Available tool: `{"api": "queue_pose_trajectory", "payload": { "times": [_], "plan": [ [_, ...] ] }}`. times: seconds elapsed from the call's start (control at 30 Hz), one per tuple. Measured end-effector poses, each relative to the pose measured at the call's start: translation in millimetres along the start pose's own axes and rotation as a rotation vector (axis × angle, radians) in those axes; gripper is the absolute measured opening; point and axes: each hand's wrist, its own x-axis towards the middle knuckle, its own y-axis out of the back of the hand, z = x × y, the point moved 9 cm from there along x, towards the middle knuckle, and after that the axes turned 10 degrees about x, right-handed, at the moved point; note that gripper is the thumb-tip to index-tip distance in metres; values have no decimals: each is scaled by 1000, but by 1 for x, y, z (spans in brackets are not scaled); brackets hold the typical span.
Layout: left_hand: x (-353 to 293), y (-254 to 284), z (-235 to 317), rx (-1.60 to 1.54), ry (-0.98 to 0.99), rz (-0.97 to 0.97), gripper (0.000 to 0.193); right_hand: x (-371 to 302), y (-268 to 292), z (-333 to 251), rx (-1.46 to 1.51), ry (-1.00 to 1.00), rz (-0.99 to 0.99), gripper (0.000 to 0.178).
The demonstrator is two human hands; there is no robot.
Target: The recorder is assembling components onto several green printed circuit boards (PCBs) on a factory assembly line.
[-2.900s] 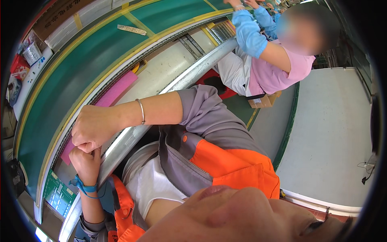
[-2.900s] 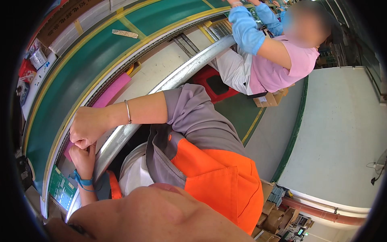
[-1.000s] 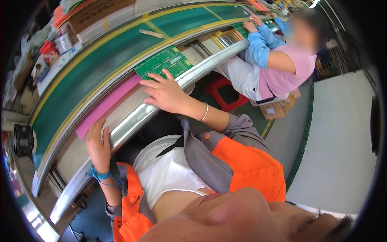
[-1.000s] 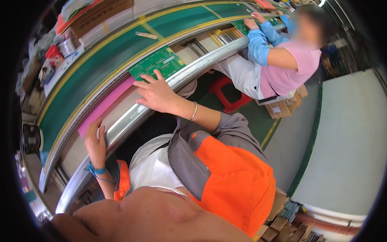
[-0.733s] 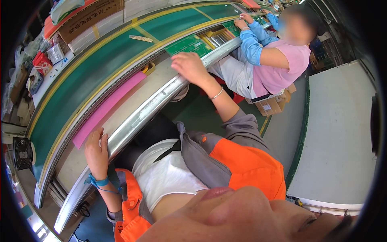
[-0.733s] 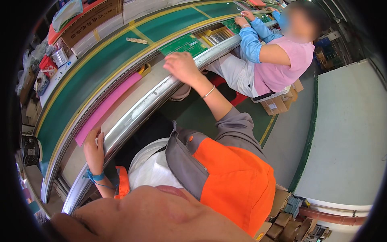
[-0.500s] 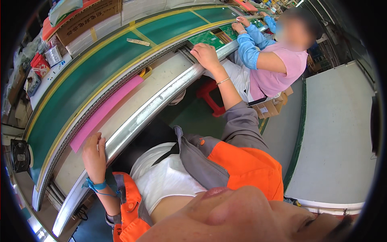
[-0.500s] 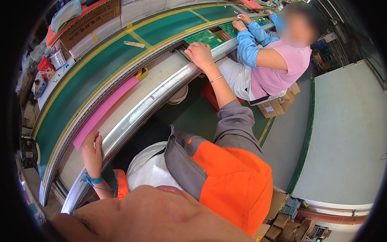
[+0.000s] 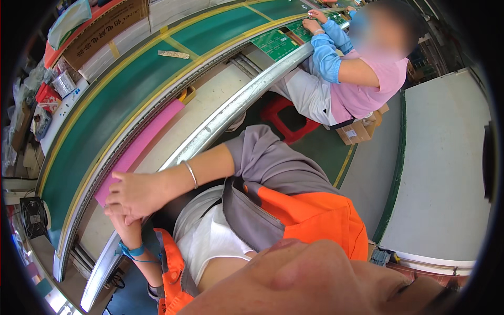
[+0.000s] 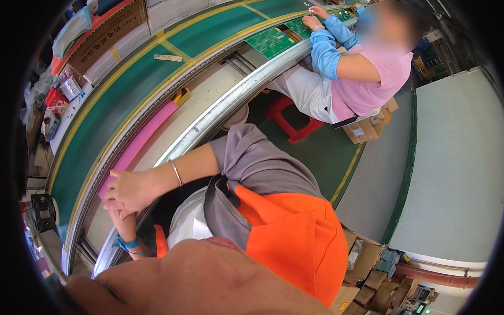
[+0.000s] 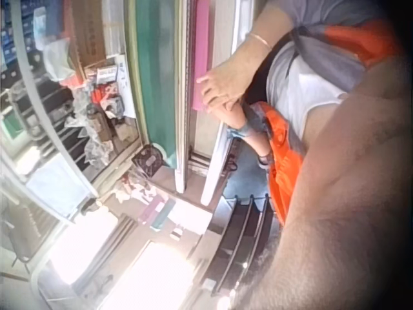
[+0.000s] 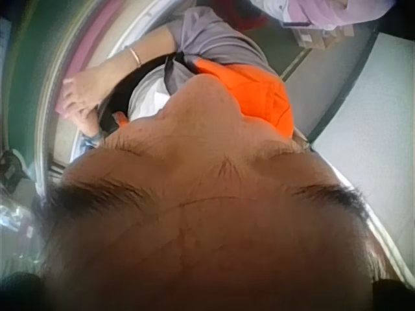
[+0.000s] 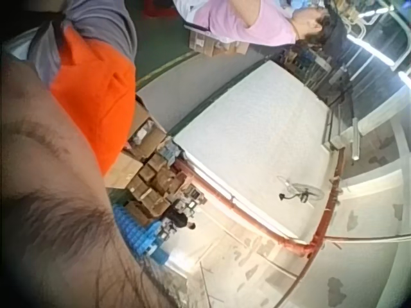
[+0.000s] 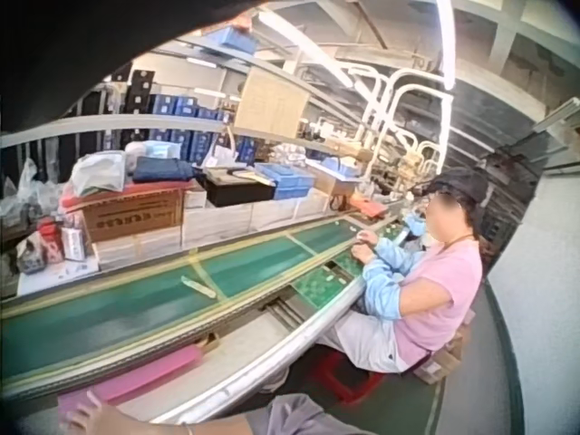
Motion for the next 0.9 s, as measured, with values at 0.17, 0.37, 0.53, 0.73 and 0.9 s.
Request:
{"api": "queue_pose_trajectory", "payload": {
  "times": [0.17, 0.37, 0.53, 0.73, 0.9],
  "plan": [
    [0, 5, 21, 144, -84, -31, 63, -20, 13, -19, 28, -22, 255, 64],
    [28, 29, 109, -37, 16, 171, 67, -40, 46, -20, 271, 31, 371, 65],
    [42, 49, 104, -193, 149, 388, 72, -46, 48, 7, 373, -90, 476, 70],
    [55, 40, 104, -532, 291, 376, 74, -47, 45, 13, 549, -98, 481, 67],
    [41, 42, 84, -439, 245, 438, 76, -47, 41, -7, 470, 59, 439, 49]
  ]
}}
